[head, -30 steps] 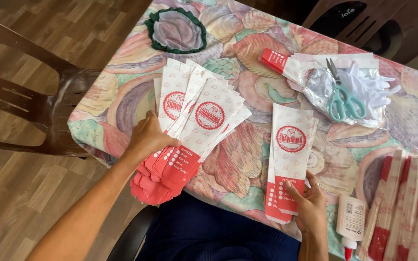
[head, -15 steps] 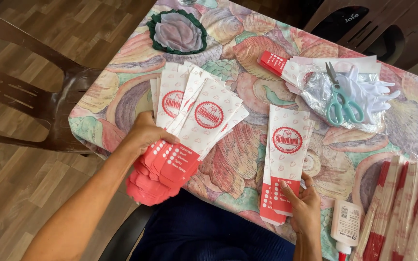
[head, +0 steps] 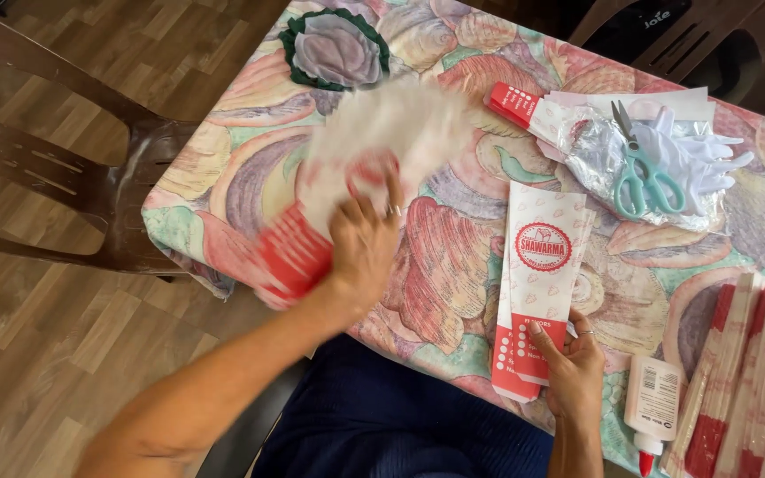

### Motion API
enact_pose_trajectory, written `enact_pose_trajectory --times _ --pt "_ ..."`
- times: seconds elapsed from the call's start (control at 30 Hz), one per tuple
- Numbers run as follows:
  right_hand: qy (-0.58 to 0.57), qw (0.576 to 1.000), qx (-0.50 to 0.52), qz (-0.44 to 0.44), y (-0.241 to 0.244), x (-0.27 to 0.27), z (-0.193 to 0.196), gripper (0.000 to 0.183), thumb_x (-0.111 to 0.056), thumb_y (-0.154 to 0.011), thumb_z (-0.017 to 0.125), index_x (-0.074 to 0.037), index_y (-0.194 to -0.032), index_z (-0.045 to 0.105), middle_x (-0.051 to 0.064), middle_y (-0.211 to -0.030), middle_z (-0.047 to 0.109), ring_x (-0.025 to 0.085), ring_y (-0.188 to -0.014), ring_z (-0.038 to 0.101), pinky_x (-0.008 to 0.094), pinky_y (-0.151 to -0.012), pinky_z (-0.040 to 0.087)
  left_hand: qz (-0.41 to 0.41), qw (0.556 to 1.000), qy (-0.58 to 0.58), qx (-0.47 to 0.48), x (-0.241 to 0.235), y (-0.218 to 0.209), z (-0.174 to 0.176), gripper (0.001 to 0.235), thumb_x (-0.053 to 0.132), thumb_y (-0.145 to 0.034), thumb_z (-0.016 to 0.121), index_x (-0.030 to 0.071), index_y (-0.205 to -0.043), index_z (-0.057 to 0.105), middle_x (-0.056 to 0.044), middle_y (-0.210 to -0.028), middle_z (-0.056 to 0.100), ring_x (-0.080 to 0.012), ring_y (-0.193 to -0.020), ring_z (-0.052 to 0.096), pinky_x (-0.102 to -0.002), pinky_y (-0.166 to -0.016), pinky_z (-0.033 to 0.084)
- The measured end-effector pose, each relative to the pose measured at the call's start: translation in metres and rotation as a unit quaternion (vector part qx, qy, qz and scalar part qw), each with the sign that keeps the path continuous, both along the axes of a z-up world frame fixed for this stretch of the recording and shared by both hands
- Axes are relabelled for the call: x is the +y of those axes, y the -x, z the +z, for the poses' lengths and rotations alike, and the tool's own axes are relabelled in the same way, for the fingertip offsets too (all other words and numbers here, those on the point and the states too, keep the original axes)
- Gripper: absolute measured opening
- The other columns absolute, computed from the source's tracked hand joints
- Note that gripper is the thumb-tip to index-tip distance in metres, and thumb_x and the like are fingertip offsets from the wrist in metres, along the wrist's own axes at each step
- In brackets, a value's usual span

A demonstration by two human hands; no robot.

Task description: Assembling paper bags by applying glue to the edges of templates and stacking them.

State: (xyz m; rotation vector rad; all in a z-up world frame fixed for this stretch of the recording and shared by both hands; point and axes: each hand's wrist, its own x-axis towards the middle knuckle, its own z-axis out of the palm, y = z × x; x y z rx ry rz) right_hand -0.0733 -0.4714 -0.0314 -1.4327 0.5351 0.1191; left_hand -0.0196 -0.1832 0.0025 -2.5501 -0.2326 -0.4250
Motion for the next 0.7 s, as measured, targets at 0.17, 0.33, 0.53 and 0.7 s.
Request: enact_pose_trajectory --times 0.17,0.33,0.53,0.7 --pt "-0.02 0.999 -0.035 -0.02 0.001 0.009 0.01 0.053 -0.004 -0.087 0.073 -0.005 -0.134 0.049 0.019 -0.104 0.071 0.026 -0.083 0.07 0.04 -0.067 0.059 -0.012 0.955 0.196 0.221 0.016 0.007 0.028 0.117 0.091 -0.081 0.051 0.023 -0.167 0.011 -0.03 -0.121 0.063 -0.0257 -0.081 0.061 -0.037 -0.063 0.048" --pt "-0.116 0.981 -0.152 -0.038 -0.007 0.068 0.053 0.055 0.005 -0.086 0.07 -0.01 -0.135 0.049 0.017 -0.112 0.071 0.021 -0.092 0.07 0.039 -0.078 0.061 -0.057 0.92 0.387 0.037 0.1 -0.002 0.022 0.063 0.058 -0.102 0.057 0.001 -0.129 0.063 -0.017 -0.107 0.073 -0.0325 -0.103 0.069 -0.046 -0.076 0.063" --pt "-0.209 0.934 -0.288 -0.032 -0.021 0.167 0.083 0.049 0.004 -0.088 0.074 -0.011 -0.129 0.052 0.013 -0.126 0.068 0.019 -0.106 0.069 0.035 -0.093 0.06 -0.027 0.81 0.583 0.055 0.15 -0.013 0.012 0.035 0.043 -0.1 0.064 0.011 -0.088 0.056 -0.019 -0.099 0.063 -0.0428 -0.111 0.055 -0.052 -0.092 0.042" --pt "-0.177 0.97 -0.163 -0.021 -0.021 0.241 0.068 0.034 0.001 -0.094 0.067 -0.006 -0.124 0.054 0.014 -0.107 0.071 0.026 -0.093 0.074 0.041 -0.075 0.066 0.022 0.774 0.625 0.102 0.143 -0.014 0.019 0.07 0.068 -0.098 0.048 0.003 -0.118 0.064 -0.031 -0.12 0.06 -0.0524 -0.122 0.056 -0.055 -0.108 0.042"
